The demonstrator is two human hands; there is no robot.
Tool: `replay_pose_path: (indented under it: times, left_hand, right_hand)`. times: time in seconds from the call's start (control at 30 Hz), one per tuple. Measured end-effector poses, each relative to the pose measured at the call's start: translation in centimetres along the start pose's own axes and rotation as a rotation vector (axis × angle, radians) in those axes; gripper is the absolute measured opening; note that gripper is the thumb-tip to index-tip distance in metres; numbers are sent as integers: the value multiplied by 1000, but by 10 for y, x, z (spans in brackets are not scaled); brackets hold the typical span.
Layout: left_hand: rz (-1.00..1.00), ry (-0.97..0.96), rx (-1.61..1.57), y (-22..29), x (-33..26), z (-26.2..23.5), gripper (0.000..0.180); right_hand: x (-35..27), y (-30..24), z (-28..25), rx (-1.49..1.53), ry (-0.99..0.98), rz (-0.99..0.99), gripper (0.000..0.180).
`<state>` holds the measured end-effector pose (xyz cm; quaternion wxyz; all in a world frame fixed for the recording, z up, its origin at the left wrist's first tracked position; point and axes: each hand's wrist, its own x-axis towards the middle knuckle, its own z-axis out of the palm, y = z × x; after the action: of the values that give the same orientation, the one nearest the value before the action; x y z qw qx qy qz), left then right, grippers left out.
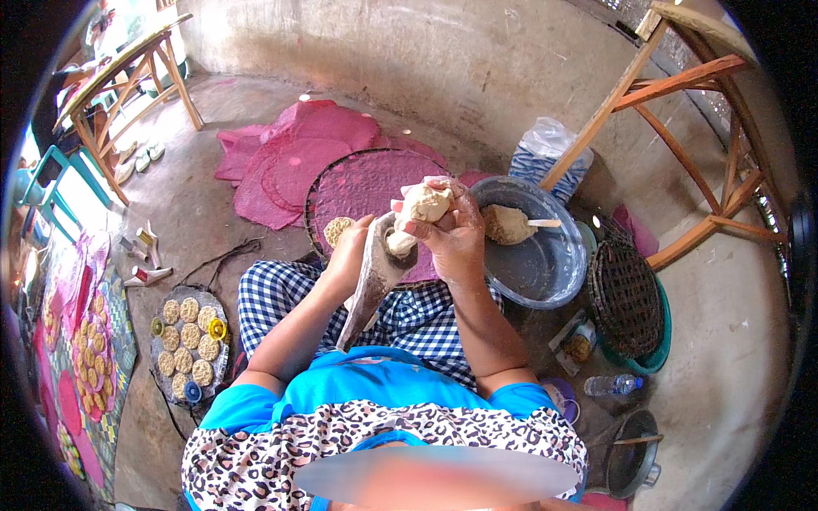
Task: The person scoops dough from a bowl, places it into a wooden cookie press, and extrudes patterned cookies onto a woven tray. They repeat this process multiple times, arranging the finished cookies in rows.
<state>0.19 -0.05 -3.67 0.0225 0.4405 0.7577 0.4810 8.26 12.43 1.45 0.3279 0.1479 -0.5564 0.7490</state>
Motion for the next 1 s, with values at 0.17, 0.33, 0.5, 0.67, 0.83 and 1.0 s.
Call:
replay_pose_path:
  times: [0.17,0.33,0.5,0.67,0.83,1.0]
  left_hand:
    - [-177,51,-449,-10,4,9,37]
    - [-47,50,-149,-5,2,1,36]
    - [88,153,-128,10,2,-3,34]
    - [133,138,52,13,4,-9,33]
    - [140,133,80,18,7,-10,30]
    - [150,63,219,21,7,-14,33]
  right_hand:
    - [-1,12,3,38,53,-98,50]
    - [-10,19,3,140,26,-45,53]
    - [-13,23,-10,-272,-9,-141,52]
    - [-25,34,-13,-215,66,-148,48]
    - [-33,35,-15,-300,104,-93,41]
    - [-36,35,-19,-536,104,-259,35]
